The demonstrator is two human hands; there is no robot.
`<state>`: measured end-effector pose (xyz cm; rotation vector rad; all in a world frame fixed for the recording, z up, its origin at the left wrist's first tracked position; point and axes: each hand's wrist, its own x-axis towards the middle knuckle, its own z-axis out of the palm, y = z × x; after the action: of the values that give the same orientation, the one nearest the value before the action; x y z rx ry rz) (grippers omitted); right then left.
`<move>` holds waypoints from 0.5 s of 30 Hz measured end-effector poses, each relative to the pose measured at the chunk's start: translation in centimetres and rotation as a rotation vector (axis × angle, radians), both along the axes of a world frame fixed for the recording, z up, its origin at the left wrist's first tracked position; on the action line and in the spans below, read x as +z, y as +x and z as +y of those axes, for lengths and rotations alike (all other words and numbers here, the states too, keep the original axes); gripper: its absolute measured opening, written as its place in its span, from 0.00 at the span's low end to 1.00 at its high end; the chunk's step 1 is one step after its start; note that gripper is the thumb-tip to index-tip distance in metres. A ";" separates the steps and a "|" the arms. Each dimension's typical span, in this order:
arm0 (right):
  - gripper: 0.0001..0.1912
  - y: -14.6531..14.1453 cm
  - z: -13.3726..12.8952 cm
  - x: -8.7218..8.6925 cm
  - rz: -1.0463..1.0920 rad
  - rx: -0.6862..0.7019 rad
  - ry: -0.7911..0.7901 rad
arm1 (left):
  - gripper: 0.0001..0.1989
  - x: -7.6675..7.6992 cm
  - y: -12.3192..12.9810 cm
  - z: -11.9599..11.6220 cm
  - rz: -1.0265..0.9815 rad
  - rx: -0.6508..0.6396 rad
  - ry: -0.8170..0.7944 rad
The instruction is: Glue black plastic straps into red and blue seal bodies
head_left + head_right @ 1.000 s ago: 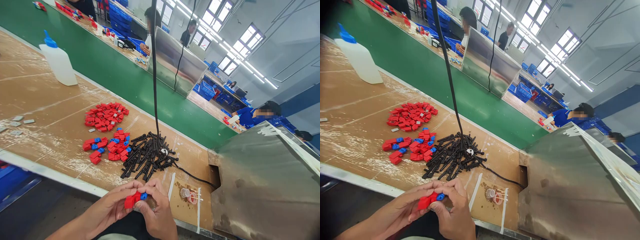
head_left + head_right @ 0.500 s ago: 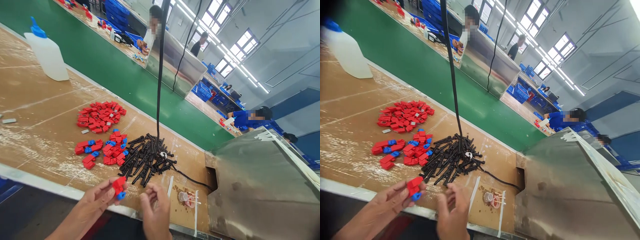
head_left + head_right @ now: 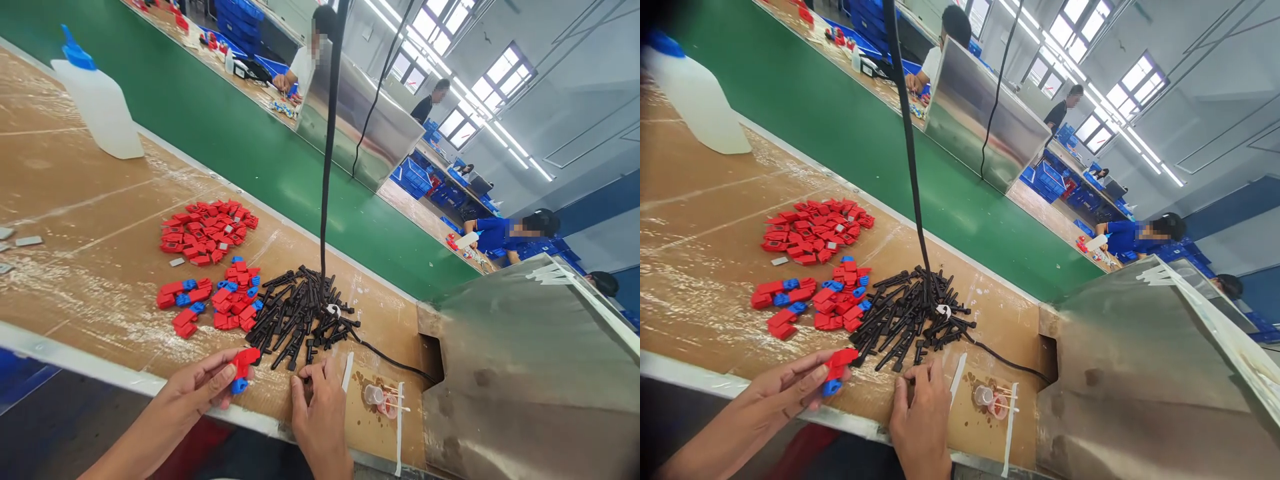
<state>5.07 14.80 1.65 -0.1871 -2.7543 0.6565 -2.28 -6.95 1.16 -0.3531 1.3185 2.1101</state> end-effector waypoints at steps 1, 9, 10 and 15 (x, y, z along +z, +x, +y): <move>0.06 0.1 0.2 0.0 -0.006 -0.015 0.003 | 0.33 -0.2 0.0 0.0 0.019 -0.016 -0.025; 0.10 -1.1 0.4 0.0 -0.034 -0.149 0.091 | 0.35 -1.8 0.4 0.2 0.026 -0.070 -0.020; 0.11 -1.2 0.4 -0.1 -0.061 -0.168 0.089 | 0.35 -1.8 0.4 0.3 0.020 -0.067 -0.007; 0.12 -0.3 0.6 -0.2 -0.180 -0.245 0.084 | 0.31 -1.8 0.7 0.4 0.028 -0.075 0.002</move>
<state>4.74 15.41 1.49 -0.5797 -2.8553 0.4789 -1.61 -6.51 -0.64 -0.2702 1.3253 2.0606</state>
